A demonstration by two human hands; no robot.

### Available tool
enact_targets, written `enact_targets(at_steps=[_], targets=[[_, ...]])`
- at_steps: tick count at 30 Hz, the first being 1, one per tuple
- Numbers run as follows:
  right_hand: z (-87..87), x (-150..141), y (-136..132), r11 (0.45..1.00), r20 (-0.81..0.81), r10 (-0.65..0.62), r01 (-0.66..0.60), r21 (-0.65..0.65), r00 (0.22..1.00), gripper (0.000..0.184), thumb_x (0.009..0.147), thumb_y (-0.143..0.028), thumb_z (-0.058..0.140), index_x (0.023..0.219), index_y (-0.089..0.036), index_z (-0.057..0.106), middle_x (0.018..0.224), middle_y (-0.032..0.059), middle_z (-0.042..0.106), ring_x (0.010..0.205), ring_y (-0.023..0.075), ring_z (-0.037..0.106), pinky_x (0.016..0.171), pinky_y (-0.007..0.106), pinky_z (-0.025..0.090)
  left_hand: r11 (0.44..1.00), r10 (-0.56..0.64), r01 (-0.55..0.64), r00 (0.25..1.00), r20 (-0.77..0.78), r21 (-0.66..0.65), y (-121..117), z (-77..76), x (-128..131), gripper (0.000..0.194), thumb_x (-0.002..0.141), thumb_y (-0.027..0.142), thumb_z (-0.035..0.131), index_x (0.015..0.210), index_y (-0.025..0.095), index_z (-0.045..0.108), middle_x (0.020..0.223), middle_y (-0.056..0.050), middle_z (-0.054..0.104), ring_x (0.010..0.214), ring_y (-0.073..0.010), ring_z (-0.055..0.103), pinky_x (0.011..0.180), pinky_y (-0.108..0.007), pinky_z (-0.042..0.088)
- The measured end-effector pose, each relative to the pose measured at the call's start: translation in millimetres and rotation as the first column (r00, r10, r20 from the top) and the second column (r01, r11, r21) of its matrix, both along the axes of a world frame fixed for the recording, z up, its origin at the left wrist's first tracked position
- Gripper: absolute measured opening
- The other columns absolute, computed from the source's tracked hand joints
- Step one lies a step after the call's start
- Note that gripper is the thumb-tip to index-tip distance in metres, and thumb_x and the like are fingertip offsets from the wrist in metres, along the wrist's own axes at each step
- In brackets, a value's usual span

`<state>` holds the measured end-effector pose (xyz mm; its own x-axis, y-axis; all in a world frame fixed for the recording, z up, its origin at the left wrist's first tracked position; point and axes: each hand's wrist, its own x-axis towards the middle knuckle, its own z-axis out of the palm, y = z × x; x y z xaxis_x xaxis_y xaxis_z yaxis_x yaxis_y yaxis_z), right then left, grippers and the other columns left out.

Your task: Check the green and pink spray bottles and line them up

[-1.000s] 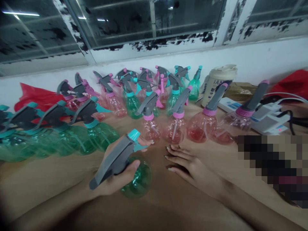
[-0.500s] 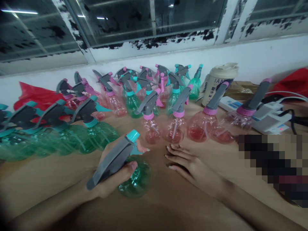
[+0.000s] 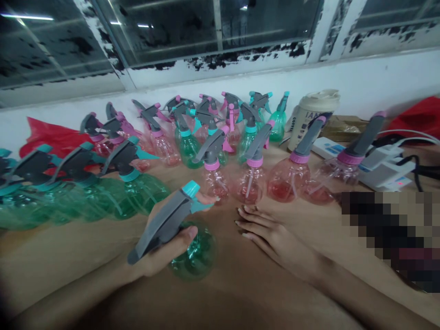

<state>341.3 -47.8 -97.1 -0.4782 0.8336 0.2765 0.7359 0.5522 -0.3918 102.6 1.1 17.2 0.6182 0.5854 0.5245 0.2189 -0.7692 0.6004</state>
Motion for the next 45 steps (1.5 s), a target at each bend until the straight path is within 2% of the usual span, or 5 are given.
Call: enact_targets(at_steps=[5, 10, 25, 31, 45], targets=[[-0.1, 1.7, -0.4, 1.000, -0.018, 0.005, -0.005, 0.001, 1.000, 0.038, 0.092, -0.020, 0.042, 0.129, -0.028, 0.048, 0.138, 0.0013, 0.046, 0.129, 0.0192, 0.038, 0.106, 0.045, 0.036, 0.998, 0.055, -0.055, 0.998, -0.002, -0.004, -3.9, -4.2, -0.3, 0.022, 0.068, 0.015, 0.050, 0.087, 0.025, 0.050, 0.065, 0.002, 0.049, 0.061, -0.0190, 0.052, 0.060, -0.034, 0.047], [-2.2, 4.8, 0.8, 0.999, -0.026, 0.039, -0.039, -0.001, 0.999, 0.041, 0.090, -0.016, 0.042, 0.129, -0.029, 0.047, 0.139, 0.0011, 0.045, 0.129, 0.0195, 0.037, 0.106, 0.045, 0.035, 0.995, 0.086, -0.083, 0.995, 0.057, -0.056, -7.5, -7.3, -0.4, 0.045, 0.067, 0.012, 0.054, 0.109, 0.026, 0.044, 0.085, -0.001, 0.057, 0.071, -0.0185, 0.057, 0.066, -0.035, 0.050], [-3.0, 3.9, 1.7, 1.000, -0.036, 0.020, -0.019, 0.014, 0.999, 0.040, 0.091, -0.022, 0.043, 0.130, -0.029, 0.046, 0.137, 0.0005, 0.047, 0.127, 0.0199, 0.040, 0.106, 0.045, 0.035, 0.997, 0.032, -0.030, 0.999, 0.027, -0.065, -4.7, -2.5, 0.0, 0.018, 0.067, 0.015, 0.050, 0.082, 0.025, 0.050, 0.063, 0.003, 0.052, 0.054, -0.0165, 0.054, 0.057, -0.032, 0.051], [-3.2, 2.6, 1.2, 1.000, -0.058, 0.012, -0.011, 0.018, 0.998, 0.040, 0.091, -0.019, 0.043, 0.129, -0.029, 0.048, 0.136, 0.0003, 0.048, 0.127, 0.0198, 0.040, 0.106, 0.045, 0.036, 0.997, 0.008, -0.007, 1.000, 0.015, -0.078, -4.3, -1.8, -2.0, 0.018, 0.072, 0.016, 0.050, 0.089, 0.023, 0.053, 0.057, 0.004, 0.051, 0.050, -0.0149, 0.054, 0.053, -0.030, 0.050], [-1.8, 2.1, 0.3, 1.000, -0.019, -0.011, 0.011, 0.002, 1.000, 0.038, 0.091, -0.020, 0.042, 0.127, -0.027, 0.050, 0.137, 0.0004, 0.047, 0.128, 0.0188, 0.039, 0.106, 0.043, 0.035, 0.997, -0.027, 0.029, 0.999, 0.021, -0.072, -2.0, -0.1, -2.9, 0.014, 0.073, 0.016, 0.052, 0.085, 0.022, 0.052, 0.072, 0.000, 0.057, 0.062, -0.0163, 0.058, 0.060, -0.031, 0.050]])
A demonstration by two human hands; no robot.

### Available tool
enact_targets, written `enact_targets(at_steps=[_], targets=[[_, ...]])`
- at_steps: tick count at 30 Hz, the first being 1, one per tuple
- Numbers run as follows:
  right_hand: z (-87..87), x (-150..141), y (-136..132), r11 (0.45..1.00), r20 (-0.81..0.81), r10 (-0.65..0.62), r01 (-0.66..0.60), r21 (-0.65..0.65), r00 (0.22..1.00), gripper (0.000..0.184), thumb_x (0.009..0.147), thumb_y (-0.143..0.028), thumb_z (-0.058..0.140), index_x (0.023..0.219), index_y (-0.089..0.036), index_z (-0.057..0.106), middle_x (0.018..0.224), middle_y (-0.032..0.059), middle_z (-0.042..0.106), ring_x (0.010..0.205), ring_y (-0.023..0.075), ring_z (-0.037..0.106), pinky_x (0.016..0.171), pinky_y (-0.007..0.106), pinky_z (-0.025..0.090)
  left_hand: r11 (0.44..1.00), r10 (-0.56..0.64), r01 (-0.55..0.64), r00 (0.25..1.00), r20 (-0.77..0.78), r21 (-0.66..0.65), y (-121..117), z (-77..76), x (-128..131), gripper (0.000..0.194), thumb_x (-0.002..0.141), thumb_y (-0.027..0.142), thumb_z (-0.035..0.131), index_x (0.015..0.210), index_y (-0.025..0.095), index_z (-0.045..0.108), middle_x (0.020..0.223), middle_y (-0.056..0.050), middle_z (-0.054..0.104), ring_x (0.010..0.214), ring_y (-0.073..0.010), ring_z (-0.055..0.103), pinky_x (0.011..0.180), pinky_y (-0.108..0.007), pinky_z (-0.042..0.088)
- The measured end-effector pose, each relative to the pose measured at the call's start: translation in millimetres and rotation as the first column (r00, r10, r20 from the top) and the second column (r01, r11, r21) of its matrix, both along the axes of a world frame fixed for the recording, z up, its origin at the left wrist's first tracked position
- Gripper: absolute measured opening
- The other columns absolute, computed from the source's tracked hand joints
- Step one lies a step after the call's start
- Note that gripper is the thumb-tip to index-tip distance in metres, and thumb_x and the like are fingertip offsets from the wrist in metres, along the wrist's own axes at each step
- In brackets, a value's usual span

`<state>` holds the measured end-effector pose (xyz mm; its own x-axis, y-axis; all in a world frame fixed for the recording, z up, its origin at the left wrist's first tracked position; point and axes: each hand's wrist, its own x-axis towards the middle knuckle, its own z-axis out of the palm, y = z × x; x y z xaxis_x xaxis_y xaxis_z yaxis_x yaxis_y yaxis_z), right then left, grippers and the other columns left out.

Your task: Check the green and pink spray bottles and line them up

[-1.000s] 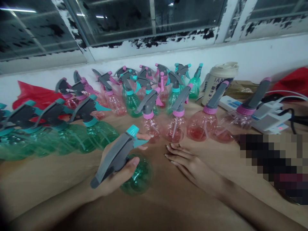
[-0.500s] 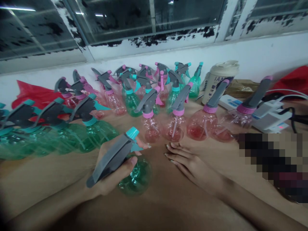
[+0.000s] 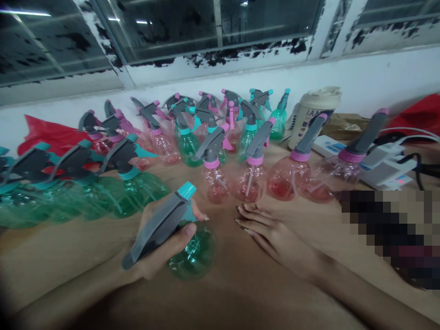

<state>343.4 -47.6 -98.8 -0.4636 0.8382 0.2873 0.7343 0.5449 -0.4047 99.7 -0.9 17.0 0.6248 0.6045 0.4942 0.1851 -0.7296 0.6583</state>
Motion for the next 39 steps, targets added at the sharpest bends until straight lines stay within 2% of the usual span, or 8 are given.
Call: enact_targets(at_steps=[4, 11, 15, 22, 27, 32, 39], targets=[[0.1, -0.4, -0.3, 1.000, -0.018, 0.008, -0.008, 0.008, 1.000, 0.038, 0.091, -0.020, 0.042, 0.128, -0.027, 0.049, 0.137, 0.0005, 0.048, 0.127, 0.0188, 0.040, 0.106, 0.043, 0.036, 0.997, 0.023, -0.023, 1.000, 0.001, 0.067, 0.4, -2.0, 2.2, 0.020, 0.074, 0.017, 0.050, 0.093, 0.024, 0.054, 0.061, 0.002, 0.049, 0.061, -0.0181, 0.055, 0.064, -0.034, 0.050], [2.2, -1.7, -0.5, 1.000, 0.006, 0.007, -0.007, 0.021, 1.000, 0.038, 0.091, -0.019, 0.041, 0.128, -0.025, 0.049, 0.136, 0.0019, 0.048, 0.127, 0.0188, 0.040, 0.105, 0.044, 0.036, 0.982, 0.174, -0.171, 0.984, -0.027, 0.074, -6.8, -7.3, 4.2, 0.016, 0.075, 0.018, 0.052, 0.090, 0.023, 0.047, 0.071, 0.000, 0.051, 0.068, -0.0187, 0.055, 0.067, -0.033, 0.050], [2.0, -1.7, -1.7, 1.000, 0.024, -0.008, 0.008, 0.027, 1.000, 0.038, 0.092, -0.019, 0.040, 0.128, -0.026, 0.049, 0.138, 0.0010, 0.046, 0.128, 0.0187, 0.039, 0.105, 0.044, 0.037, 0.982, 0.146, -0.145, 0.989, 0.005, 0.117, -4.9, -10.1, 3.0, 0.021, 0.075, 0.018, 0.050, 0.095, 0.024, 0.046, 0.068, 0.002, 0.049, 0.062, -0.0177, 0.052, 0.061, -0.033, 0.049], [4.9, -4.8, -5.0, 1.000, 0.072, -0.018, 0.017, 0.018, 0.997, 0.035, 0.092, -0.027, 0.044, 0.125, -0.023, 0.052, 0.137, 0.0022, 0.047, 0.129, 0.0189, 0.038, 0.106, 0.043, 0.036, 0.996, 0.086, -0.086, 0.996, -0.014, 0.033, -3.6, -7.7, 2.9, 0.024, 0.074, 0.015, 0.050, 0.096, 0.024, 0.051, 0.068, 0.002, 0.050, 0.058, -0.0159, 0.051, 0.060, -0.032, 0.050], [5.6, -5.6, -6.8, 0.999, 0.094, -0.008, 0.005, 0.033, 0.996, 0.033, 0.091, -0.030, 0.047, 0.122, -0.025, 0.055, 0.136, 0.0011, 0.049, 0.128, 0.0196, 0.039, 0.106, 0.043, 0.036, 0.997, 0.043, -0.043, 0.999, -0.004, 0.058, -1.2, -5.7, 2.2, 0.028, 0.073, 0.015, 0.048, 0.100, 0.023, 0.052, 0.070, 0.000, 0.054, 0.061, -0.0168, 0.054, 0.062, -0.033, 0.050], [2.5, -5.1, -9.0, 0.997, 0.121, -0.056, 0.049, 0.054, 0.991, 0.039, 0.090, -0.035, 0.048, 0.127, -0.025, 0.051, 0.137, 0.0025, 0.048, 0.128, 0.0212, 0.039, 0.104, 0.045, 0.037, 0.999, 0.032, -0.030, 0.999, -0.038, 0.038, -0.1, -2.5, 1.7, 0.024, 0.074, 0.016, 0.048, 0.097, 0.022, 0.051, 0.060, 0.003, 0.051, 0.056, -0.0168, 0.054, 0.059, -0.032, 0.049], [4.2, -7.0, -9.3, 0.997, 0.155, -0.061, 0.053, 0.055, 0.986, 0.042, 0.089, -0.041, 0.048, 0.127, -0.024, 0.050, 0.138, 0.0037, 0.045, 0.129, 0.0219, 0.037, 0.104, 0.045, 0.036, 0.997, 0.070, -0.069, 0.996, -0.048, 0.035, -2.0, -1.8, -0.7, 0.014, 0.077, 0.020, 0.052, 0.091, 0.019, 0.055, 0.074, -0.002, 0.058, 0.074, -0.0192, 0.063, 0.065, -0.031, 0.051]])
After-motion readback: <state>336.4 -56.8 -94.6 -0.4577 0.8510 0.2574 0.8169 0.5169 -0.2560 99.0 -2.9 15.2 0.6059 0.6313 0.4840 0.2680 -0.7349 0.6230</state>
